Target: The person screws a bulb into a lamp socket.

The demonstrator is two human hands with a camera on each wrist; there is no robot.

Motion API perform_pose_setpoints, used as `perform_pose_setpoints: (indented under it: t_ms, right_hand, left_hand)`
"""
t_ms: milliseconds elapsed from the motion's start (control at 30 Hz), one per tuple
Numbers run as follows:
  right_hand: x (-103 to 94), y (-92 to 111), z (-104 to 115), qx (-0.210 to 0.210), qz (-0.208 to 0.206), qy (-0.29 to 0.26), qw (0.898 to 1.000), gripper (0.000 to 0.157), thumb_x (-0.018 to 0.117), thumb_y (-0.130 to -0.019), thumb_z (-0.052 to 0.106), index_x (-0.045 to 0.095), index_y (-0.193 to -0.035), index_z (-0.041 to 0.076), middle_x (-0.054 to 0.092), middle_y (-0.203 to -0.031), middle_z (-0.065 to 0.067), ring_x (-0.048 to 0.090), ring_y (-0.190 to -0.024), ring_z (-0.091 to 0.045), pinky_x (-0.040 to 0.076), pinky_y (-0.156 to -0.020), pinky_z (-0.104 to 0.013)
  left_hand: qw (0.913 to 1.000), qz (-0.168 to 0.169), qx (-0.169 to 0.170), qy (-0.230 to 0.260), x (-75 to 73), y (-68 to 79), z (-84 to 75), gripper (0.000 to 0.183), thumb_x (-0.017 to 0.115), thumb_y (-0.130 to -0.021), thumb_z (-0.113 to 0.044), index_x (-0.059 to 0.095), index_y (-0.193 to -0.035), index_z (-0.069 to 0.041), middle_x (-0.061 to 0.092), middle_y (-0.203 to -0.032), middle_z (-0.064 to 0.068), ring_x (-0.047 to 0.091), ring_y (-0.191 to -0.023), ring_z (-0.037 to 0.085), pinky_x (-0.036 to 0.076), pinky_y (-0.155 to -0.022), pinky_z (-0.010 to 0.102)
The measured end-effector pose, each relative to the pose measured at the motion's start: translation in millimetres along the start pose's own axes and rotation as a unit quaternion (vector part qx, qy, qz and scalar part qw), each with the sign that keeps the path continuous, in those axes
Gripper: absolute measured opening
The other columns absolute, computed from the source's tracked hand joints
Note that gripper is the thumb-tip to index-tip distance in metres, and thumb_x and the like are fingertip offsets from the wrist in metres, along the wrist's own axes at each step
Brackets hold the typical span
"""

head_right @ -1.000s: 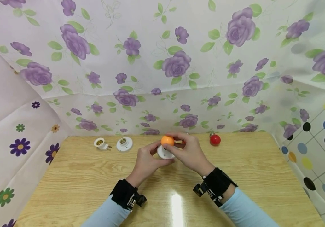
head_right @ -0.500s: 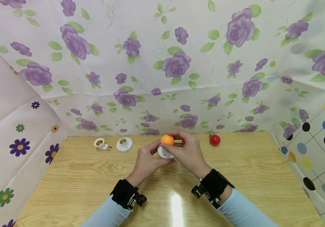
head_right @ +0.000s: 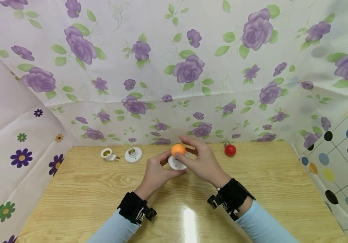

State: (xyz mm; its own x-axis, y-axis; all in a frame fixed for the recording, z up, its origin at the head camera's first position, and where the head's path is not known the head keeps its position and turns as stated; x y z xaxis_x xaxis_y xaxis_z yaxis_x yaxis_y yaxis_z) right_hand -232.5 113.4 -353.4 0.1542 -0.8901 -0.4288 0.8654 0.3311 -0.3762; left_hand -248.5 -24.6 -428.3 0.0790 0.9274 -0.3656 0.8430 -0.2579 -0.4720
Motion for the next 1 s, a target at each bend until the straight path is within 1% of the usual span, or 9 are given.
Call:
perform_pose_setpoints:
  t_ms: [67, 167, 233, 300, 467, 633, 700, 867, 1000]
  right_hand:
    - [2.7, -1, -10, -0.007, 0.020, -0.010, 1.000, 0.052, 0.065, -0.088, 0.028, 0.047, -0.136, 0.023, 0.049, -0.133, 0.003, 0.050, -0.115, -0.014, 0.045, -0.088, -0.033]
    - [7.2, -2, -18, -0.024, 0.041, -0.017, 0.999, 0.051, 0.065, -0.088, 0.028, 0.048, -0.136, 0.027, 0.047, -0.135, 0.008, 0.048, -0.118, -0.014, 0.044, -0.090, -0.036]
    - [9.2, -2, -18, -0.033, 0.048, -0.022, 0.998, 0.050, 0.065, -0.088, 0.025, 0.049, -0.135, 0.026, 0.048, -0.134, 0.008, 0.049, -0.117, -0.015, 0.044, -0.090, -0.037]
    - [10.1, -2, -17, -0.038, 0.051, -0.023, 0.998, 0.048, 0.066, -0.088, 0.025, 0.051, -0.133, 0.024, 0.050, -0.132, 0.008, 0.050, -0.115, -0.015, 0.044, -0.089, -0.034]
    - [9.3, -1, -13, -0.042, 0.041, -0.029, 0.998, 0.045, 0.067, -0.086, 0.017, 0.054, -0.130, 0.017, 0.053, -0.127, 0.004, 0.052, -0.112, -0.018, 0.046, -0.087, -0.035]
    - [6.8, -1, -5, -0.032, 0.026, -0.032, 0.999, 0.044, 0.069, -0.084, 0.011, 0.057, -0.127, 0.011, 0.056, -0.124, 0.001, 0.054, -0.110, -0.020, 0.047, -0.086, -0.038]
    - [5.8, 0, -6, -0.023, 0.021, -0.031, 0.999, 0.044, 0.069, -0.083, 0.013, 0.058, -0.126, 0.014, 0.057, -0.123, 0.002, 0.054, -0.110, -0.018, 0.047, -0.085, -0.037]
    - [4.7, 0, -18, -0.018, 0.010, -0.034, 0.999, 0.043, 0.072, -0.082, 0.024, 0.060, -0.123, 0.022, 0.059, -0.120, 0.002, 0.056, -0.105, -0.013, 0.049, -0.081, -0.036]
    - [2.6, 0, -18, -0.020, -0.011, -0.030, 0.999, 0.041, 0.074, -0.079, 0.025, 0.062, -0.119, 0.023, 0.061, -0.116, 0.003, 0.059, -0.101, -0.013, 0.050, -0.078, -0.036]
  left_hand:
    - [1.0000, 0.001, 0.002, 0.001, 0.1, 0.4, 0.0, 0.065, 0.083, -0.065, -0.037, 0.056, -0.124, -0.032, 0.058, -0.116, -0.016, 0.055, -0.104, 0.003, 0.045, -0.086, 0.026]
    - [1.0000, 0.001, 0.005, 0.000, 0.4, 0.7, -0.4, 0.065, 0.083, -0.065, -0.037, 0.056, -0.124, -0.031, 0.058, -0.117, -0.016, 0.055, -0.105, 0.003, 0.045, -0.086, 0.026]
    - [1.0000, 0.001, 0.007, -0.002, 0.4, 0.7, -0.8, 0.064, 0.083, -0.066, -0.037, 0.057, -0.124, -0.031, 0.058, -0.116, -0.016, 0.055, -0.105, 0.003, 0.045, -0.086, 0.026]
    - [1.0000, 0.002, 0.007, -0.002, 0.8, 0.5, -1.0, 0.063, 0.083, -0.066, -0.037, 0.057, -0.123, -0.030, 0.058, -0.116, -0.016, 0.055, -0.104, 0.003, 0.045, -0.086, 0.027]
    - [1.0000, 0.004, 0.005, 0.001, 1.7, 0.6, -0.9, 0.063, 0.083, -0.066, -0.037, 0.057, -0.123, -0.031, 0.059, -0.115, -0.016, 0.056, -0.103, 0.003, 0.045, -0.086, 0.027]
    - [1.0000, 0.005, -0.003, 0.001, 2.3, 1.0, 0.2, 0.063, 0.083, -0.066, -0.037, 0.057, -0.123, -0.031, 0.058, -0.116, -0.016, 0.056, -0.103, 0.003, 0.044, -0.087, 0.027]
    - [1.0000, 0.006, -0.004, 0.002, 2.6, 1.0, 0.3, 0.064, 0.082, -0.066, -0.037, 0.056, -0.124, -0.031, 0.058, -0.116, -0.016, 0.056, -0.103, 0.003, 0.044, -0.087, 0.027]
    - [1.0000, 0.008, 0.000, 0.004, 3.1, 0.6, -0.9, 0.063, 0.082, -0.067, -0.036, 0.056, -0.124, -0.031, 0.058, -0.116, -0.015, 0.056, -0.103, 0.003, 0.044, -0.087, 0.028]
    - [1.0000, 0.009, 0.002, 0.002, 3.4, -0.3, -2.8, 0.062, 0.082, -0.067, -0.035, 0.056, -0.124, -0.032, 0.058, -0.116, -0.016, 0.056, -0.103, 0.003, 0.044, -0.087, 0.028]
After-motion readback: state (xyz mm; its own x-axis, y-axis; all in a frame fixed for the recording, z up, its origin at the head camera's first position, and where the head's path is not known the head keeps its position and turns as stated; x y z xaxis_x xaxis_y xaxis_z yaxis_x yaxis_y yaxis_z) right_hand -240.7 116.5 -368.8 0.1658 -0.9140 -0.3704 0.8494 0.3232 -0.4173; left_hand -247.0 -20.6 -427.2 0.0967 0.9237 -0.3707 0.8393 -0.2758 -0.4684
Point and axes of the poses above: each hand's wrist, its own y-axis away from the middle knuckle, its own x-axis out of the palm, z = x × y, the point moved 8 cm from there along -y, towards the middle knuckle
